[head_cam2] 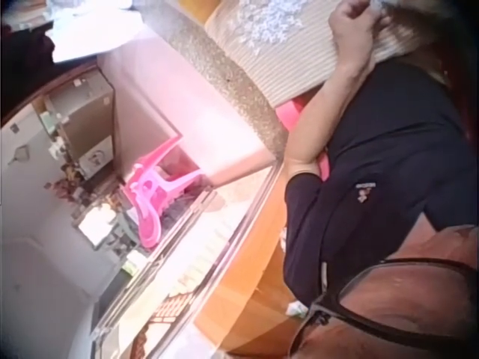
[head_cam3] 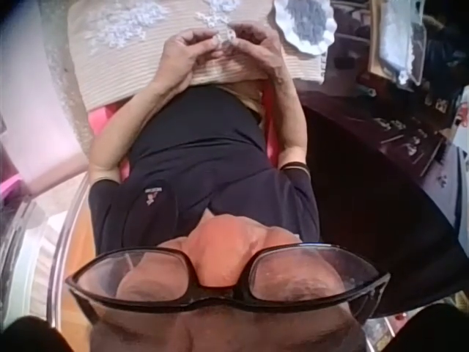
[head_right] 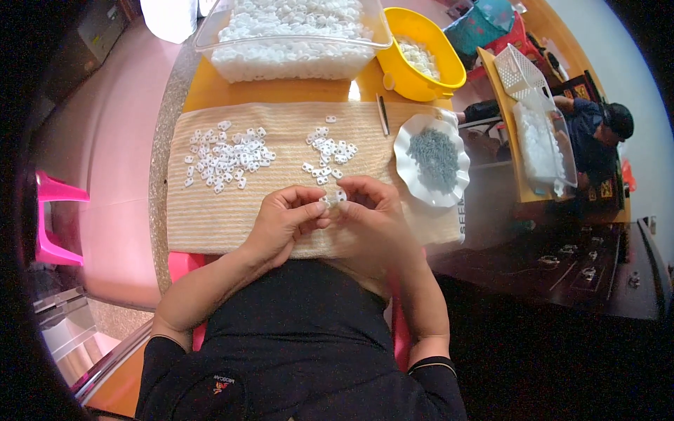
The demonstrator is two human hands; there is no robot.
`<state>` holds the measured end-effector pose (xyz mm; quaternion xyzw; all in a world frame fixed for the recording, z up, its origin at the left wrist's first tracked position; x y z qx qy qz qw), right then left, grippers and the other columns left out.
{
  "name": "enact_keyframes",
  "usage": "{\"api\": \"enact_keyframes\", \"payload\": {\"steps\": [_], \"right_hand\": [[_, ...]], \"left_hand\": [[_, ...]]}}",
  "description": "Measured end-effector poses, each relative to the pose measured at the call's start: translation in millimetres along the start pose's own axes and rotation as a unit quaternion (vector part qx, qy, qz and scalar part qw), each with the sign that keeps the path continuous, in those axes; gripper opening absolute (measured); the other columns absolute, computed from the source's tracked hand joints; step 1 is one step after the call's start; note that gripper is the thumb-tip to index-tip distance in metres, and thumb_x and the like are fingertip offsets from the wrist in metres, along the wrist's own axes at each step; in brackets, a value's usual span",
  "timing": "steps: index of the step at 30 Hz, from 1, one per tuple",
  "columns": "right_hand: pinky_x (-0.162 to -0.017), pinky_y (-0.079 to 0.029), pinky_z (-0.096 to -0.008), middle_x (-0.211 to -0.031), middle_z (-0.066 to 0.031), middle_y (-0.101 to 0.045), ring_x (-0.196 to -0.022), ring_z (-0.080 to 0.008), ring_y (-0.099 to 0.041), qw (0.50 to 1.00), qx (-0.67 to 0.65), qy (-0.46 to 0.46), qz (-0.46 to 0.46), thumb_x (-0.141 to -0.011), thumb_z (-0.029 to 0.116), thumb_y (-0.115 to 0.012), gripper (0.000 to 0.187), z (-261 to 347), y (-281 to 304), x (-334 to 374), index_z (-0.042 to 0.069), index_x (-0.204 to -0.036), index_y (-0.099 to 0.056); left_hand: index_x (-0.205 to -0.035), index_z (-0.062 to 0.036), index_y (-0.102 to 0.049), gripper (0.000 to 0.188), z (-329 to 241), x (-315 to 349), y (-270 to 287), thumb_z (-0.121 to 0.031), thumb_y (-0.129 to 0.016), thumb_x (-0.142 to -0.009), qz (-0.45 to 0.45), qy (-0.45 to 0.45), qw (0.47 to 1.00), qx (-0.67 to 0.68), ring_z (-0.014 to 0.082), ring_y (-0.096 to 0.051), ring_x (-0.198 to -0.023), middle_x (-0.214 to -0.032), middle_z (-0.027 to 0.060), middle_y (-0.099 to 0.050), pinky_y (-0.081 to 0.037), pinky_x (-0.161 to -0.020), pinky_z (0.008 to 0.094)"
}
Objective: Assembling small white plastic components by manually inserting tiny grey pieces into them.
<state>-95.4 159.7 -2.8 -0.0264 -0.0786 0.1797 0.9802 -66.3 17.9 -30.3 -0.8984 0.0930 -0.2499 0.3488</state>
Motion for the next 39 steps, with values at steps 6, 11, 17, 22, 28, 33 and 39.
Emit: {"api": "enact_keyframes", "payload": {"steps": [6, 11, 17, 22, 28, 33, 39], "right_hand": [[-0.068, -0.055, -0.0275, -0.088, -0.0078, -0.064, -0.075, -0.0153, -0.065, 1.000, 0.010, -0.011, -0.014, -0.088, 0.000, -0.062, 0.025, -1.4, 2.1, 0.6, -0.005, -0.112, -0.059], [-0.067, -0.053, -0.0244, -0.084, -0.0061, -0.065, -0.074, -0.0128, -0.064, 1.000, 0.025, -0.006, -0.013, -0.089, 0.003, -0.062, 0.023, 5.1, -1.9, 0.6, -0.004, -0.111, -0.060], [-0.069, -0.051, -0.0229, -0.083, -0.0055, -0.066, -0.075, -0.0105, -0.063, 1.000, 0.025, 0.008, -0.014, -0.091, 0.007, -0.062, 0.020, 5.7, -3.2, -0.5, -0.003, -0.109, -0.062], [-0.071, -0.051, -0.0234, -0.083, -0.0064, -0.066, -0.075, -0.0103, -0.062, 0.999, 0.038, -0.003, -0.017, -0.092, 0.008, -0.061, 0.019, 3.9, -2.4, -1.0, -0.004, -0.107, -0.062], [-0.067, -0.052, -0.0243, -0.083, -0.0084, -0.067, -0.072, -0.0123, -0.064, 0.999, 0.003, -0.026, -0.026, -0.092, 0.008, -0.061, 0.021, -1.6, 0.4, 1.1, -0.005, -0.108, -0.061], [-0.067, -0.054, -0.0254, -0.086, -0.0089, -0.067, -0.073, -0.0135, -0.065, 0.999, 0.031, -0.014, -0.020, -0.090, 0.005, -0.062, 0.023, -1.7, -0.1, -0.4, -0.005, -0.111, -0.060], [-0.070, -0.054, -0.0262, -0.093, -0.0098, -0.067, -0.079, -0.0146, -0.065, 1.000, -0.020, -0.003, 0.001, -0.089, 0.004, -0.063, 0.025, -2.9, -2.4, -0.3, -0.005, -0.113, -0.059]], "left_hand": [[-0.103, -0.0005, -0.062, 0.017, 3.0, -0.6, 4.5, -0.004, -0.064, -0.087, -0.008, -0.001, 1.000, -0.001, 0.0135, -0.065, -0.078, -0.091, 0.0071, -0.065, -0.057, -0.074, 0.0256], [-0.103, -0.0006, -0.062, 0.017, 2.0, 0.3, 3.7, -0.005, -0.065, -0.087, -0.008, -0.001, 1.000, -0.001, 0.0134, -0.065, -0.077, -0.090, 0.0066, -0.065, -0.057, -0.073, 0.0255], [-0.103, -0.0007, -0.062, 0.016, 0.6, 0.7, 2.5, -0.005, -0.065, -0.087, -0.005, -0.004, 1.000, -0.006, 0.0131, -0.065, -0.077, -0.090, 0.0064, -0.066, -0.057, -0.072, 0.0254], [-0.103, -0.0004, -0.062, 0.017, 1.0, 0.0, 3.3, -0.005, -0.065, -0.087, -0.008, -0.005, 1.000, -0.002, 0.0130, -0.065, -0.077, -0.090, 0.0065, -0.065, -0.057, -0.073, 0.0256], [-0.103, 0.0000, -0.062, 0.017, -1.2, 0.9, 1.3, -0.005, -0.066, -0.087, -0.009, -0.002, 1.000, -0.008, 0.0129, -0.065, -0.077, -0.089, 0.0062, -0.065, -0.057, -0.072, 0.0251], [-0.103, -0.0001, -0.062, 0.017, -0.6, 0.2, 1.6, -0.005, -0.066, -0.087, -0.003, -0.003, 1.000, -0.006, 0.0127, -0.065, -0.077, -0.090, 0.0064, -0.065, -0.057, -0.072, 0.0249], [-0.103, -0.0002, -0.062, 0.017, 0.3, -0.5, 2.1, -0.005, -0.065, -0.087, -0.001, -0.002, 1.000, -0.004, 0.0126, -0.065, -0.077, -0.090, 0.0068, -0.066, -0.057, -0.072, 0.0247]]}}
Point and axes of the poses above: each hand's wrist, its own x-axis away from the middle knuckle, its own y-axis out of the back of the hand, z = x × y, the point moved 8 cm from there along -x, towards the middle knuckle
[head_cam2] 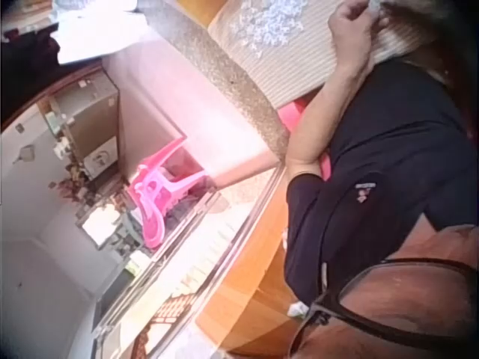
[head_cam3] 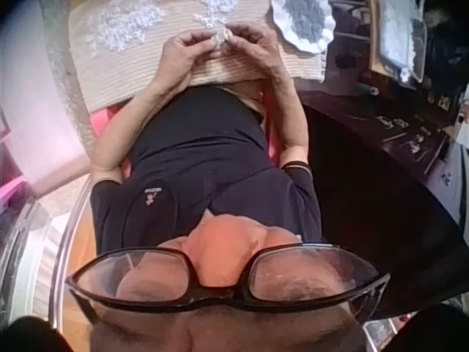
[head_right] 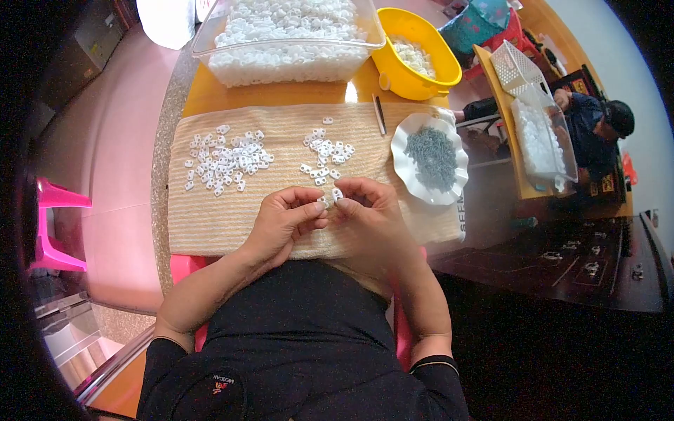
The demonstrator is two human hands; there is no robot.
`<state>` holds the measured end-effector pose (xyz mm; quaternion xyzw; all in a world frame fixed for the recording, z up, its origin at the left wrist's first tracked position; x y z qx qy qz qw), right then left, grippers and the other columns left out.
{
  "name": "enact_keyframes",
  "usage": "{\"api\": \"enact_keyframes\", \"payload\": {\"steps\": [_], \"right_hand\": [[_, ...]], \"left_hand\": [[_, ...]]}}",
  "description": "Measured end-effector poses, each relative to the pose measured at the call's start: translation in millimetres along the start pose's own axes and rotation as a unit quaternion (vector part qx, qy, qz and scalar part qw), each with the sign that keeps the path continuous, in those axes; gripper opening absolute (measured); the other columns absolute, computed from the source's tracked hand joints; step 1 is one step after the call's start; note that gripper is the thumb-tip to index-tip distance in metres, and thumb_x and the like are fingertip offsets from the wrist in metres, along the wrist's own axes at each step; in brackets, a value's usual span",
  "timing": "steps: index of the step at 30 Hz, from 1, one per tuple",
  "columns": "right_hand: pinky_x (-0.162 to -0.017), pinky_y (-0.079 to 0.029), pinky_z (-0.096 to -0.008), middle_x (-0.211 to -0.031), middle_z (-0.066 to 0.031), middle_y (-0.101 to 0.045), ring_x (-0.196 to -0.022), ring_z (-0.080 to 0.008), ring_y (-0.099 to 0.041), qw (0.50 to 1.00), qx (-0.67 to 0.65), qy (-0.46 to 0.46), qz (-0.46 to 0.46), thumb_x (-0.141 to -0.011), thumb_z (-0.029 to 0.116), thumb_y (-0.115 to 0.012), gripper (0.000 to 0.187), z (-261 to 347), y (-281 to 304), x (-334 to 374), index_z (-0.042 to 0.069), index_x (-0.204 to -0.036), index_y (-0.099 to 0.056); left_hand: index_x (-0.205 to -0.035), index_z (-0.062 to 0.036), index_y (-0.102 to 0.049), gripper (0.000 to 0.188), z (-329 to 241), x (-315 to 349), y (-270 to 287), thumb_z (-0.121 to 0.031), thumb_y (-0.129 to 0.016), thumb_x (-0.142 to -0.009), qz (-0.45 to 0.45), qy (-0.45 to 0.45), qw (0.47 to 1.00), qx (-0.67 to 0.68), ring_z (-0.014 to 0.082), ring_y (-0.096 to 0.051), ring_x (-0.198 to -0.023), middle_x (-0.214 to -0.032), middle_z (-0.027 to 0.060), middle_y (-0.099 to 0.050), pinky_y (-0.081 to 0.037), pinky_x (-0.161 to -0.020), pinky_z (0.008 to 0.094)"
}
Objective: Assembling small white plastic components by manually inserting tiny grey pieces into them.
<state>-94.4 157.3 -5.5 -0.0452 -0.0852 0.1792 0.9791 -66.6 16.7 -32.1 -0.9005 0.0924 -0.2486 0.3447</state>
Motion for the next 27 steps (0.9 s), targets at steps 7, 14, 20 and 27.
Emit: {"api": "enact_keyframes", "payload": {"steps": [7, 14, 20, 27], "right_hand": [[-0.071, -0.054, -0.0264, -0.095, -0.0100, -0.067, -0.081, -0.0151, -0.066, 1.000, 0.001, -0.010, 0.004, -0.089, 0.003, -0.063, 0.026, -0.8, 0.5, 0.7, -0.005, -0.114, -0.058], [-0.072, -0.054, -0.0259, -0.094, -0.0095, -0.067, -0.081, -0.0145, -0.065, 1.000, 0.009, -0.014, 0.005, -0.089, 0.004, -0.063, 0.025, 1.7, 0.1, 2.2, -0.005, -0.113, -0.060], [-0.072, -0.054, -0.0254, -0.093, -0.0097, -0.068, -0.080, -0.0143, -0.065, 1.000, 0.016, -0.013, 0.005, -0.089, 0.003, -0.064, 0.025, 0.2, 2.2, 2.7, -0.005, -0.112, -0.060], [-0.072, -0.054, -0.0258, -0.093, -0.0116, -0.068, -0.080, -0.0150, -0.066, 0.999, 0.025, -0.011, 0.016, -0.088, 0.002, -0.064, 0.026, 2.8, -0.2, 2.8, -0.006, -0.113, -0.060]], "left_hand": [[-0.102, -0.0001, -0.062, 0.015, -1.4, 0.4, -2.4, -0.005, -0.065, -0.088, 0.002, 0.001, 1.000, -0.004, 0.0126, -0.064, -0.078, -0.093, 0.0074, -0.066, -0.057, -0.073, 0.0250], [-0.102, 0.0002, -0.061, 0.016, -0.5, 0.4, -2.5, -0.005, -0.065, -0.087, 0.005, 0.005, 1.000, -0.009, 0.0129, -0.064, -0.078, -0.093, 0.0076, -0.065, -0.056, -0.073, 0.0247], [-0.102, 0.0004, -0.061, 0.017, -1.7, 0.9, -4.5, -0.005, -0.066, -0.087, 0.013, -0.001, 1.000, -0.019, 0.0129, -0.064, -0.078, -0.093, 0.0077, -0.065, -0.056, -0.072, 0.0248], [-0.102, 0.0006, -0.062, 0.017, -0.2, 0.3, -3.1, -0.005, -0.066, -0.087, 0.013, -0.002, 0.999, -0.032, 0.0126, -0.063, -0.078, -0.093, 0.0076, -0.065, -0.056, -0.072, 0.0249]]}}
Point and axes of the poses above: each hand's wrist, its own x-axis away from the middle knuckle, its own y-axis out of the back of the hand, z = x × y, the point moved 8 cm from there along -x, towards the middle knuckle
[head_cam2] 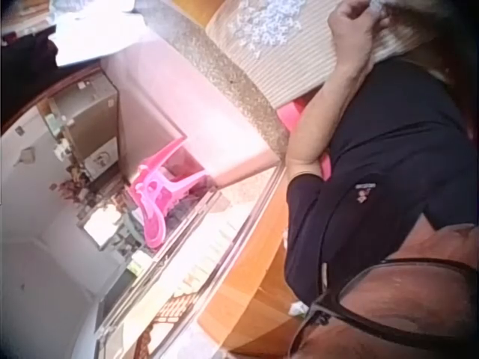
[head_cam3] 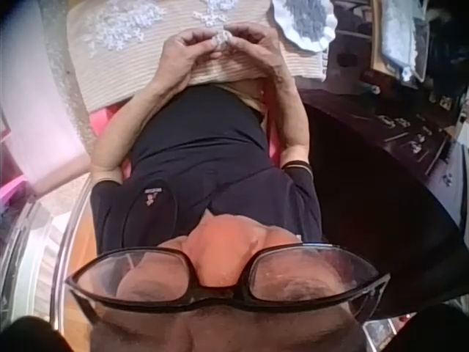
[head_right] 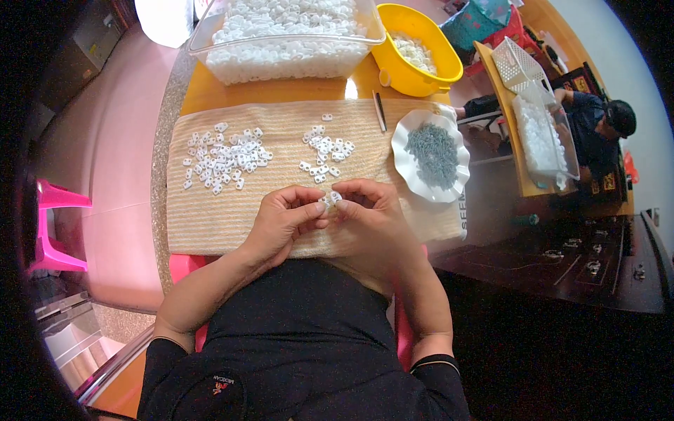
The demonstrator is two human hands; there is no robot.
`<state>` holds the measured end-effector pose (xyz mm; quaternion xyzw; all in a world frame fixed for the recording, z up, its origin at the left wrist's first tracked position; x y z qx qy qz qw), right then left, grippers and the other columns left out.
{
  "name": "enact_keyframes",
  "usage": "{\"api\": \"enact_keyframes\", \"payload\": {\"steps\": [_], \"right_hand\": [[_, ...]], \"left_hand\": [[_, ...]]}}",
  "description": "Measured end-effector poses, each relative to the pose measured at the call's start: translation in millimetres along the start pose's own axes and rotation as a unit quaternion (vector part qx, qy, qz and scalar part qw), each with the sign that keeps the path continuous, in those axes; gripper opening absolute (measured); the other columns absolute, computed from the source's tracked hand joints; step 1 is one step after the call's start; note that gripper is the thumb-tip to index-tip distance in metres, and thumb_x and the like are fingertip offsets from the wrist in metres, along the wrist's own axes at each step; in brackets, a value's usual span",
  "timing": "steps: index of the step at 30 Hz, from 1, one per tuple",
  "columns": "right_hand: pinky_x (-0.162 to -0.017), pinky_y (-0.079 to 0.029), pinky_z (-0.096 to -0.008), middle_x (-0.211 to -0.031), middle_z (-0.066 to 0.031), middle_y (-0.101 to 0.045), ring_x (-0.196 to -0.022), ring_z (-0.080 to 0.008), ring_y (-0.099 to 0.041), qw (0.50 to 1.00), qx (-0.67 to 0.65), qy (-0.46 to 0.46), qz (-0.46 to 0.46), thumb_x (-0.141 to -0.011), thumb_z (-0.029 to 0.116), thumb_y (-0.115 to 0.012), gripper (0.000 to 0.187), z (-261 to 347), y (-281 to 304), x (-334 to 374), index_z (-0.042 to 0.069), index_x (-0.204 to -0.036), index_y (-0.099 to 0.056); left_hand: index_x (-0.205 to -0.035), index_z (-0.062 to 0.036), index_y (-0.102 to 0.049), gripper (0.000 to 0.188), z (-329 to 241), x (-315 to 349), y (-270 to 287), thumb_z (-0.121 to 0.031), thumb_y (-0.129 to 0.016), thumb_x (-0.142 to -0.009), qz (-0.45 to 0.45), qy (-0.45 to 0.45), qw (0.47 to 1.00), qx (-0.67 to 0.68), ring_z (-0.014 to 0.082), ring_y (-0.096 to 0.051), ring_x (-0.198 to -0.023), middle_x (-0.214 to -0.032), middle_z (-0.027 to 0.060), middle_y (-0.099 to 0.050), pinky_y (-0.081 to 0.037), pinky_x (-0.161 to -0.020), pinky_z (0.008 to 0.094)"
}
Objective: Assembling small white plastic components by manually inserting tiny grey pieces into them.
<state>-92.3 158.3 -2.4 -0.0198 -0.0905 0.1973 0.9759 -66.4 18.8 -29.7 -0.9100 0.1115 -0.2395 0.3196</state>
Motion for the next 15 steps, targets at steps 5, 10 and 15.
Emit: {"api": "enact_keyframes", "payload": {"steps": [5, 10, 15], "right_hand": [[-0.073, -0.054, -0.0256, -0.094, -0.0114, -0.068, -0.081, -0.0148, -0.066, 1.000, 0.009, 0.001, 0.002, -0.088, 0.002, -0.064, 0.027, 1.3, -2.0, 0.5, -0.006, -0.113, -0.060], [-0.072, -0.054, -0.0253, -0.095, -0.0108, -0.068, -0.081, -0.0142, -0.066, 1.000, 0.018, -0.006, 0.003, -0.087, 0.003, -0.065, 0.028, 2.4, -5.0, -0.7, -0.006, -0.113, -0.060], [-0.071, -0.055, -0.0254, -0.095, -0.0115, -0.068, -0.080, -0.0144, -0.066, 1.000, 0.004, -0.011, -0.001, -0.087, 0.002, -0.066, 0.028, 2.7, -4.3, 1.2, -0.006, -0.113, -0.060]], "left_hand": [[-0.103, 0.0008, -0.062, 0.017, -1.2, 0.8, -1.3, -0.005, -0.065, -0.087, 0.003, 0.000, 1.000, -0.004, 0.0127, -0.063, -0.079, -0.095, 0.0080, -0.066, -0.056, -0.073, 0.0250], [-0.103, 0.0019, -0.062, 0.017, 0.1, -1.1, 1.7, -0.004, -0.064, -0.087, 0.007, -0.007, 1.000, -0.008, 0.0131, -0.065, -0.081, -0.095, 0.0086, -0.067, -0.056, -0.073, 0.0255], [-0.103, 0.0026, -0.062, 0.017, 2.5, -2.6, -0.3, -0.004, -0.065, -0.087, 0.011, -0.011, 1.000, -0.012, 0.0129, -0.064, -0.081, -0.093, 0.0088, -0.067, -0.056, -0.074, 0.0255]]}}
Point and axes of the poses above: each hand's wrist, its own x-axis away from the middle knuckle, its own y-axis out of the back of the hand, z = x × y, the point moved 8 cm from there along -x, towards the middle knuckle
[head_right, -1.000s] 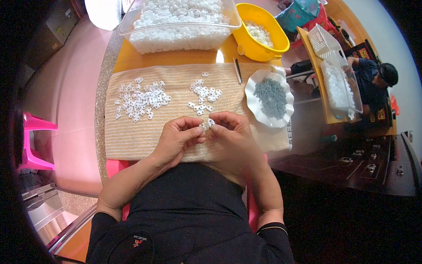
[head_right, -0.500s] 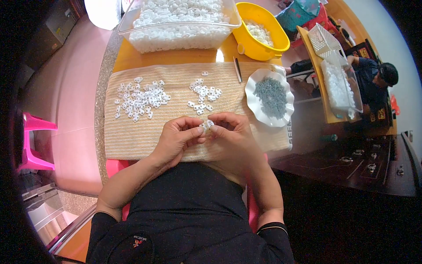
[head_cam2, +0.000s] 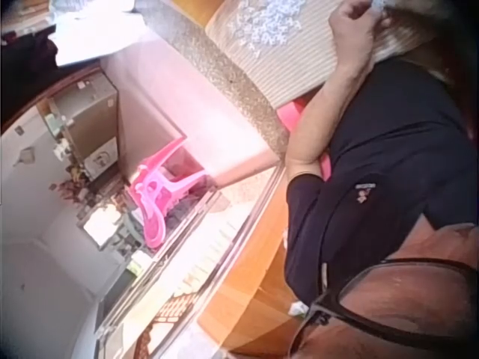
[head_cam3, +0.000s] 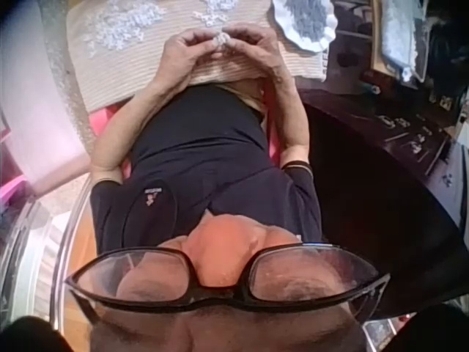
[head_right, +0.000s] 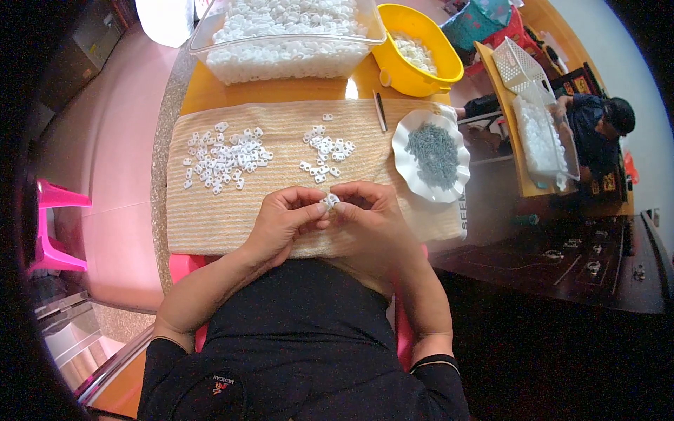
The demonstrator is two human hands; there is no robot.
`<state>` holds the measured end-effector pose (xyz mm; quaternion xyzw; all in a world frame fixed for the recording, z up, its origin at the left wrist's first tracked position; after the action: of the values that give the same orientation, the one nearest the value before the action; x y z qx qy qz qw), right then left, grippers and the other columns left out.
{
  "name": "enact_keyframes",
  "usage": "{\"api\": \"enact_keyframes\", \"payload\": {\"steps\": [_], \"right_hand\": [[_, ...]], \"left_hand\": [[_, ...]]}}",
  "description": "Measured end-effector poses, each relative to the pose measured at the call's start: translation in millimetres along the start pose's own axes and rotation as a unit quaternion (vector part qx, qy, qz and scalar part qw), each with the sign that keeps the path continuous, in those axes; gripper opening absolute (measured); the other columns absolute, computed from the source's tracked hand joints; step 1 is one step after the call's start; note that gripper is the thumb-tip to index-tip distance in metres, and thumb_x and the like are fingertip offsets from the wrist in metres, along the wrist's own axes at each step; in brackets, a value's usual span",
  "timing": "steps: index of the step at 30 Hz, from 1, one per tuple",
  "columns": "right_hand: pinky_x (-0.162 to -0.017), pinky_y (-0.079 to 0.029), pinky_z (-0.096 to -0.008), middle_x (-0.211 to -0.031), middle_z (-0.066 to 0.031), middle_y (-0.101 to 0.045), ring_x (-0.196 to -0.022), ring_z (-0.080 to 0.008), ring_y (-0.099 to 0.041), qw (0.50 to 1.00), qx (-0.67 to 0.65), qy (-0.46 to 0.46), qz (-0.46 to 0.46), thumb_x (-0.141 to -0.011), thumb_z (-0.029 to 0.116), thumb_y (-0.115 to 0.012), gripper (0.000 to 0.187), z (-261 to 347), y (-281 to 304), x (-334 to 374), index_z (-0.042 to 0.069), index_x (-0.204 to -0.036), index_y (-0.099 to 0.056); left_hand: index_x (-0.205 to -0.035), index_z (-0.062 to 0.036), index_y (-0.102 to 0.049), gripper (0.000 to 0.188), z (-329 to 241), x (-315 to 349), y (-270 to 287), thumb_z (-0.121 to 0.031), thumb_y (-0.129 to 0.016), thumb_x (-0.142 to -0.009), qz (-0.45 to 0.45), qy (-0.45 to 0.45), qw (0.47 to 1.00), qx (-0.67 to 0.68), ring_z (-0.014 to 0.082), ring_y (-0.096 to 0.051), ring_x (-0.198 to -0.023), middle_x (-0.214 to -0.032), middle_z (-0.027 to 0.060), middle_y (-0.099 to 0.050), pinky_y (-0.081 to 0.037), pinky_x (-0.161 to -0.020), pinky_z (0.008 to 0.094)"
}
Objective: Assembling small white plastic components by manually inserting tiny grey pieces into them.
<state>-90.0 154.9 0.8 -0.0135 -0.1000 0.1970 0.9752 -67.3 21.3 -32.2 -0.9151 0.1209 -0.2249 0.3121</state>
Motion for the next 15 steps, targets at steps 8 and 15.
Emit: {"api": "enact_keyframes", "payload": {"steps": [8, 15], "right_hand": [[-0.071, -0.056, -0.0262, -0.095, -0.0115, -0.068, -0.080, -0.0155, -0.067, 1.000, -0.008, -0.004, 0.005, -0.087, 0.002, -0.066, 0.028, -1.5, -2.7, -0.3, -0.006, -0.113, -0.060], [-0.070, -0.055, -0.0255, -0.095, -0.0107, -0.068, -0.079, -0.0145, -0.066, 1.000, -0.022, -0.006, 0.010, -0.087, 0.002, -0.066, 0.028, 2.4, -7.0, 0.5, -0.006, -0.113, -0.060]], "left_hand": [[-0.103, 0.0028, -0.063, 0.017, 0.7, -0.4, 1.6, -0.005, -0.065, -0.087, 0.002, -0.003, 1.000, 0.003, 0.0129, -0.064, -0.081, -0.092, 0.0086, -0.067, -0.056, -0.074, 0.0258], [-0.103, 0.0026, -0.063, 0.018, 0.6, 0.8, 0.8, -0.005, -0.065, -0.087, -0.001, 0.003, 1.000, 0.008, 0.0130, -0.064, -0.080, -0.093, 0.0086, -0.067, -0.056, -0.074, 0.0258]]}}
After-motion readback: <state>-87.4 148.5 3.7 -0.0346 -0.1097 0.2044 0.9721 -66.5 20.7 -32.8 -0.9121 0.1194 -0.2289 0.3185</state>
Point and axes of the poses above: each hand's wrist, its own x-axis away from the middle knuckle, its own y-axis out of the back of the hand, z = x × y, the point moved 8 cm from there along -x, towards the middle knuckle
